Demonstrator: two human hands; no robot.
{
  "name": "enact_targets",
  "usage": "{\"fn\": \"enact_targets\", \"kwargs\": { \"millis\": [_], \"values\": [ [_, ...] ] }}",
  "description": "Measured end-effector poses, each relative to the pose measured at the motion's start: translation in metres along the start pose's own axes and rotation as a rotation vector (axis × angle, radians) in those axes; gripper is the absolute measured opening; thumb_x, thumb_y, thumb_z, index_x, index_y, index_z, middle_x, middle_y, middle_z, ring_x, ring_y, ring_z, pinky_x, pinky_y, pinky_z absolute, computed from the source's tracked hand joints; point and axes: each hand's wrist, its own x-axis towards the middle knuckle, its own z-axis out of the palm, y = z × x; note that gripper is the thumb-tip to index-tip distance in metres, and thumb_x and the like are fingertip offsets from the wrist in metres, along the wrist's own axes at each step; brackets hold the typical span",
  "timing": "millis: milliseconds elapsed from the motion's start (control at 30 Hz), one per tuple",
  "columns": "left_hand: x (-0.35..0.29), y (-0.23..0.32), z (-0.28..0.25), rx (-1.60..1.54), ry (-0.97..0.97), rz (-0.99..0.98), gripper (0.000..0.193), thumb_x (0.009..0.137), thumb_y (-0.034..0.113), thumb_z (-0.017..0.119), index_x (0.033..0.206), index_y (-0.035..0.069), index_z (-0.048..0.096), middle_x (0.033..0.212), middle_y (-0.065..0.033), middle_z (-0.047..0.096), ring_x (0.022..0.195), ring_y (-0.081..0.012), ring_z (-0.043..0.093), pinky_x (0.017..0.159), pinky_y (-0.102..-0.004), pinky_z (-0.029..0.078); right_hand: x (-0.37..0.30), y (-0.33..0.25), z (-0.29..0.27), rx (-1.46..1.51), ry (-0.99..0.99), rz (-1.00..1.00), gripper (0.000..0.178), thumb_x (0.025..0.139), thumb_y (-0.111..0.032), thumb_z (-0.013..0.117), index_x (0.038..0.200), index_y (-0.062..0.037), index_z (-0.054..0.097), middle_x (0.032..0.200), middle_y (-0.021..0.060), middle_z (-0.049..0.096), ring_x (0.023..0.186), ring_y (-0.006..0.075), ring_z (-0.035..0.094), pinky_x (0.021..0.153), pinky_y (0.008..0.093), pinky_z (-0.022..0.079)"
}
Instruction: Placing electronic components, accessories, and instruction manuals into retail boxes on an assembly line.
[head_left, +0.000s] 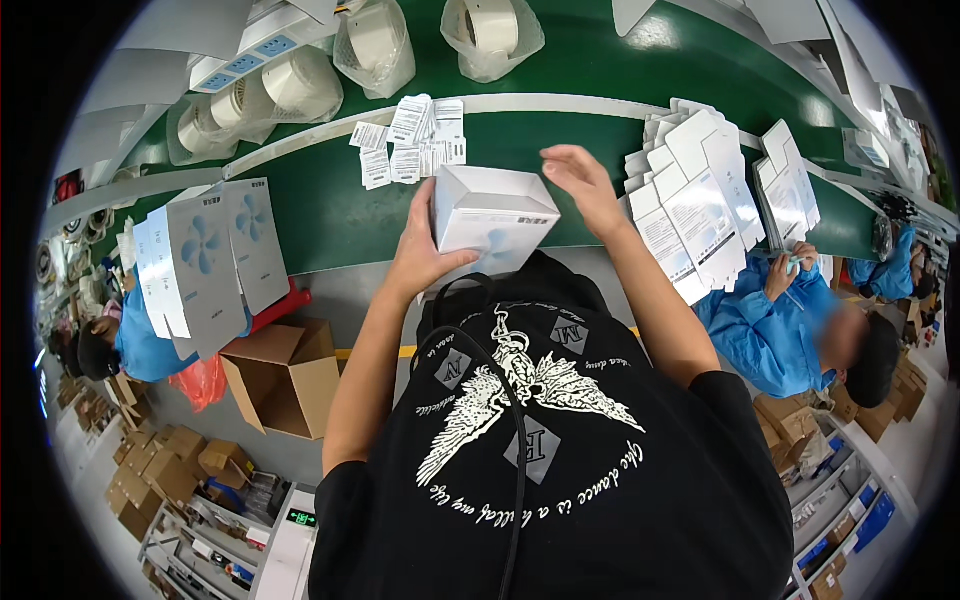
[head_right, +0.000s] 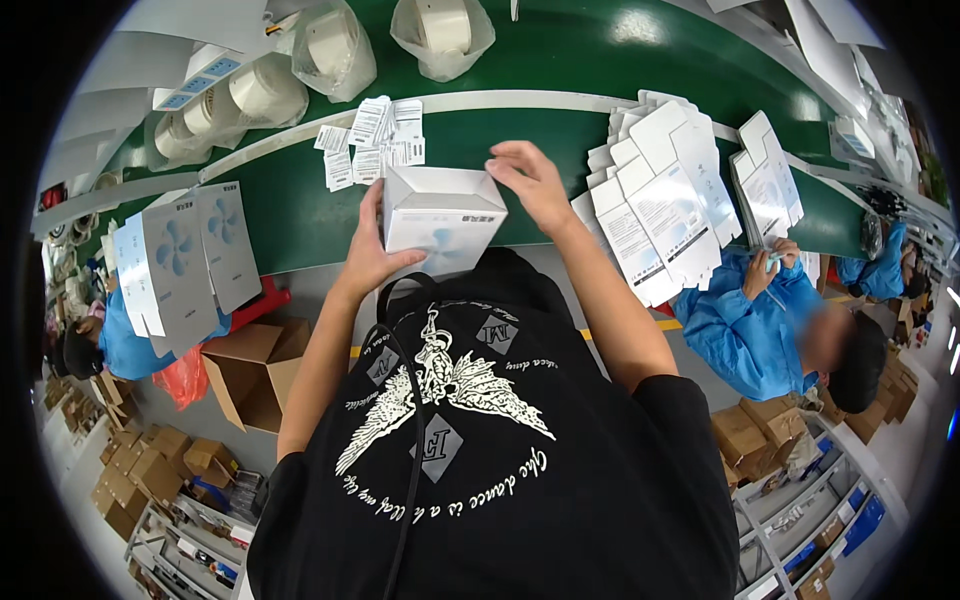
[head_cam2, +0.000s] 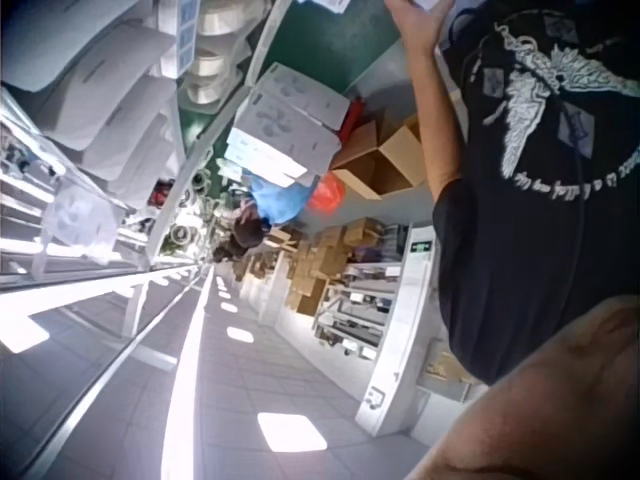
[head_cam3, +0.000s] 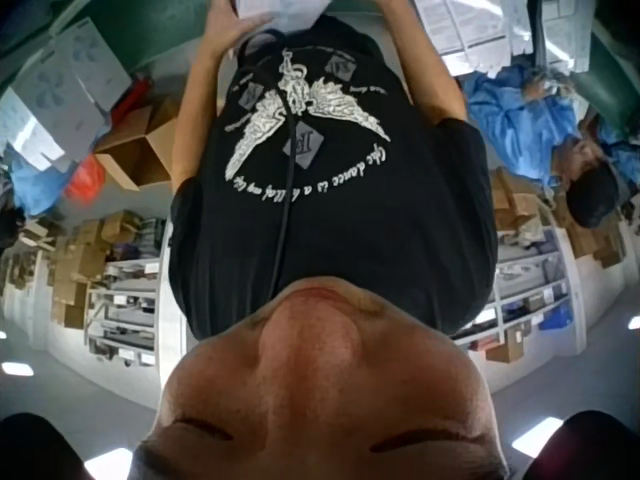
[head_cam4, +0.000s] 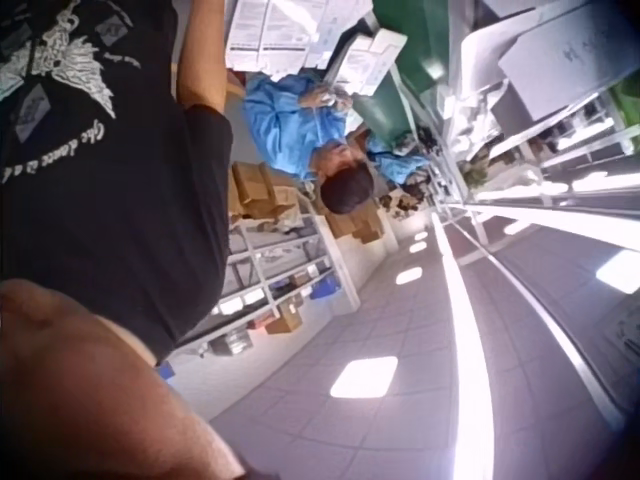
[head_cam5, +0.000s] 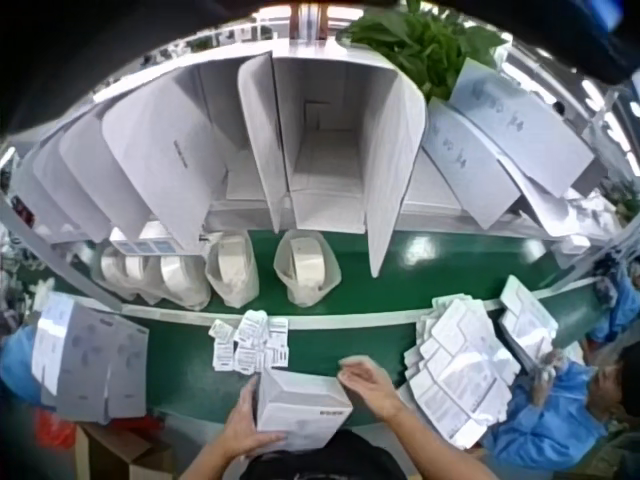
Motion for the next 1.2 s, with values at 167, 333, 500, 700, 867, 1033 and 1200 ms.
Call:
{"fn": "enact_targets", "kwargs": {
  "millis": [167,333,500,700,867,1033,1200],
  "values": [
    [-0.017,-0.011,-0.053,0.189,0.359,-0.118,0.122,0.069,0.031,0.099,0.162,-0.007,0.028,0.16,-0.0271,0.041,0.148,-0.0397,0.044,0.125,-0.0449,0.034,-0.049,0.057,-0.103,-0.441,0.618,-0.137,0.036,0.092,-0.019,0.082,0.12,0.0009,0.07,0.122,0.0127,0.073,0.12,0.0234,0.066,0.102,0.0367,0.052],
    [-0.009,-0.06,-0.182,0.829,0.594,-0.369,0.107,0.078,0.042,0.091,0.158,-0.005,0.039,0.154,-0.0311,0.049,0.143,-0.0471,0.048,0.121,-0.0495,0.038,-0.104,0.063,-0.229,-1.123,0.837,0.012,0.081,0.078,-0.035,0.093,0.143,-0.0027,0.058,0.149,0.0233,0.057,0.144,0.0357,0.049,0.118,0.0471,0.04],
    [0.023,-0.079,-0.21,1.255,0.58,-0.546,0.094,0.081,0.04,0.088,0.157,0.004,0.045,0.16,-0.0257,0.046,0.145,-0.046,0.045,0.12,-0.0509,0.038,-0.092,0.024,-0.297,-1.375,0.759,0.446,0.136,0.057,-0.059,0.1,0.164,-0.008,0.035,0.172,0.0249,0.029,0.16,0.0437,0.024,0.128,0.0631,0.021],
    [0.041,-0.037,-0.105,1.006,0.298,0.053,0.073,0.088,0.018,0.083,0.152,0.006,0.05,0.161,-0.0239,0.044,0.147,-0.0447,0.043,0.123,-0.0513,0.036,-0.052,-0.005,-0.371,-1.467,0.589,0.559,0.134,0.054,-0.063,0.099,0.161,-0.0069,0.04,0.162,0.0251,0.047,0.157,0.0419,0.035,0.128,0.0687,0.014],
    [0.003,-0.022,-0.01,0.741,0.057,0.091,0.066,0.085,0.009,0.082,0.145,0.006,0.056,0.159,-0.0231,0.046,0.147,-0.0431,0.044,0.122,-0.0506,0.038,-0.056,-0.041,-0.344,-1.66,0.569,0.647,0.102,0.066,-0.057,0.096,0.144,-0.0013,0.06,0.139,0.0246,0.068,0.134,0.0393,0.062,0.121,0.061,0.037],
    [0.022,0.008,0.033,0.589,-0.256,0.304,0.074,0.08,0.007,0.084,0.148,0.012,0.055,0.163,-0.0155,0.046,0.152,-0.0403,0.04,0.124,-0.0518,0.034,-0.08,-0.095,-0.35,-0.956,0.569,0.453,0.074,0.08,-0.049,0.091,0.129,0.0021,0.069,0.122,0.0228,0.074,0.106,0.0344,0.074,0.096,0.0445,0.058],
    [0.065,0.104,0.076,0.533,-0.246,0.87,0.076,0.074,0.013,0.086,0.145,0.017,0.061,0.154,-0.0073,0.059,0.149,-0.0319,0.048,0.128,-0.0624,0.022,-0.078,-0.124,-0.225,-0.535,0.578,0.323,0.053,0.097,-0.041,0.08,0.125,0.0029,0.068,0.101,0.0108,0.076,0.085,0.0244,0.074,0.077,0.036,0.059]
  ]
}}
